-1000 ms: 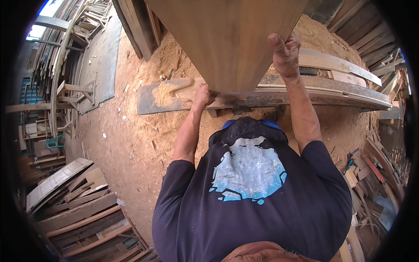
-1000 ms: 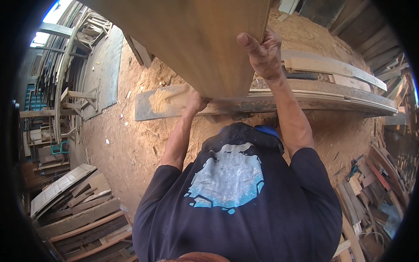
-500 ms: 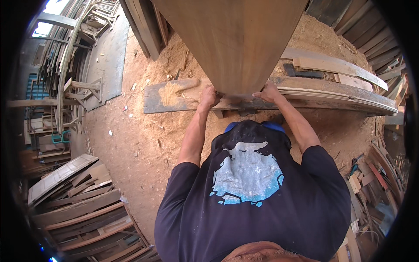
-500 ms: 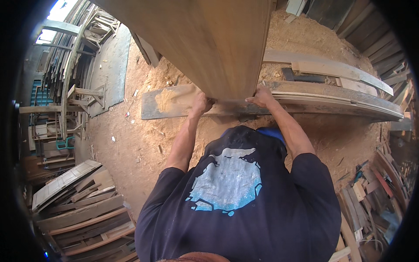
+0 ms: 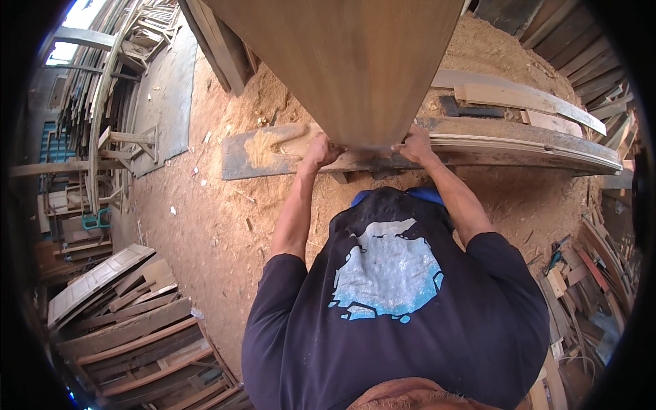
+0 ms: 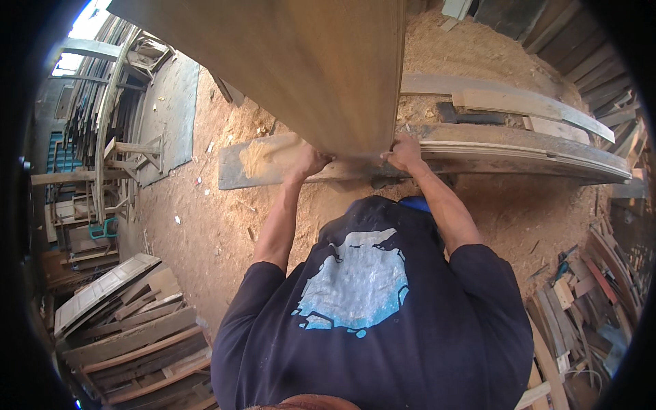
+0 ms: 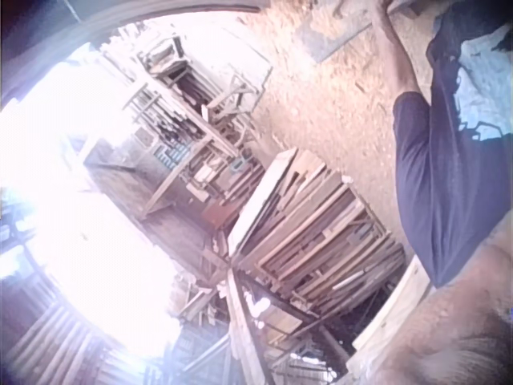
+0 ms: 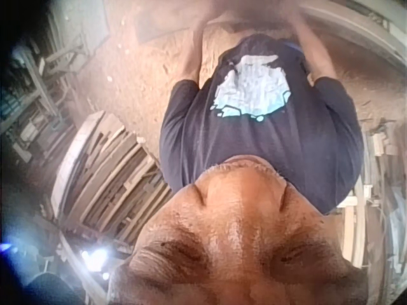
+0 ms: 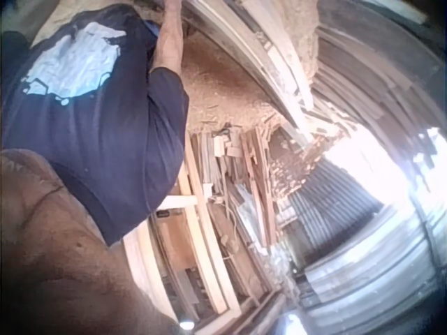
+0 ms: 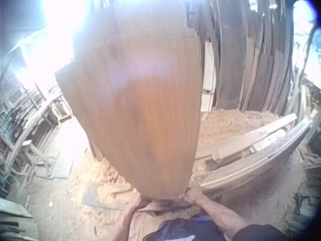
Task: The person stands on a workbench and uses a hand plane to smooth the edges of wooden planks. They repeatedly lift and inspect the planks, then use a chisel and mallet to chip away at the wood. The person also stacks the processed planks on the workbench.
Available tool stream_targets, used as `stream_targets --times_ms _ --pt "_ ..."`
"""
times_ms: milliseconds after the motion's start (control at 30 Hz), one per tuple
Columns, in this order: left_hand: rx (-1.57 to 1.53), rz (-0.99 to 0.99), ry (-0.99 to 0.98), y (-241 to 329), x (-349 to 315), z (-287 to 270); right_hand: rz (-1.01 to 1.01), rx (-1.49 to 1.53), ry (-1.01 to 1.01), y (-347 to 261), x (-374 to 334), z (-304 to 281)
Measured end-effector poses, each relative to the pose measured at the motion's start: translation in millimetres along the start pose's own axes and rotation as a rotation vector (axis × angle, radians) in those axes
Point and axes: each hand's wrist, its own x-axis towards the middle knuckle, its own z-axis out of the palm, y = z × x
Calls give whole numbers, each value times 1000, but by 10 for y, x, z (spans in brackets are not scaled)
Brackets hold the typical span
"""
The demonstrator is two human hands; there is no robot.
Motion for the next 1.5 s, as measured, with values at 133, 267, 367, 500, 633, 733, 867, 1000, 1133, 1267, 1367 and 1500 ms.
stream_targets --times_ms 133,267,367,500,633,733,867,1000,1133,1267,1367,1500 --pt "-646 122 340 600 -107 -407 -49 -63 53 178 32 128" --pt "-936 243 423 530 -36 -653 -72 -90 -22 -90 7 -118" --pt "-920 227 668 1240 50 -646 -103 275 -27 -199 -30 -357" --pt "-809 191 736 1231 135 -585 -157 707 33 -498 -119 -706" --pt "-967 282 716 1290 245 -750 -164 843 -9 -568 -160 -943" --pt "-1084 352 654 1572 372 -1056 -163 880 14 -618 -148 -1086" --pt "-1107 345 722 1968 630 -1266 -292 1017 56 -798 -162 -1787" --pt "-904 296 604 2323 1047 -1213 -368 1412 49 -523 10 -2362" --pt "-542 131 343 2646 1582 -1073 -288 1637 156 -140 116 -2566" --pt "-109 149 419 3150 2132 -824 -116 1886 234 359 174 -2647" --pt "200 139 512 3140 2342 -633 -14 1944 247 1007 406 -2712" --pt "270 -187 501 2766 2160 -144 271 1991 355 1942 748 -2919"
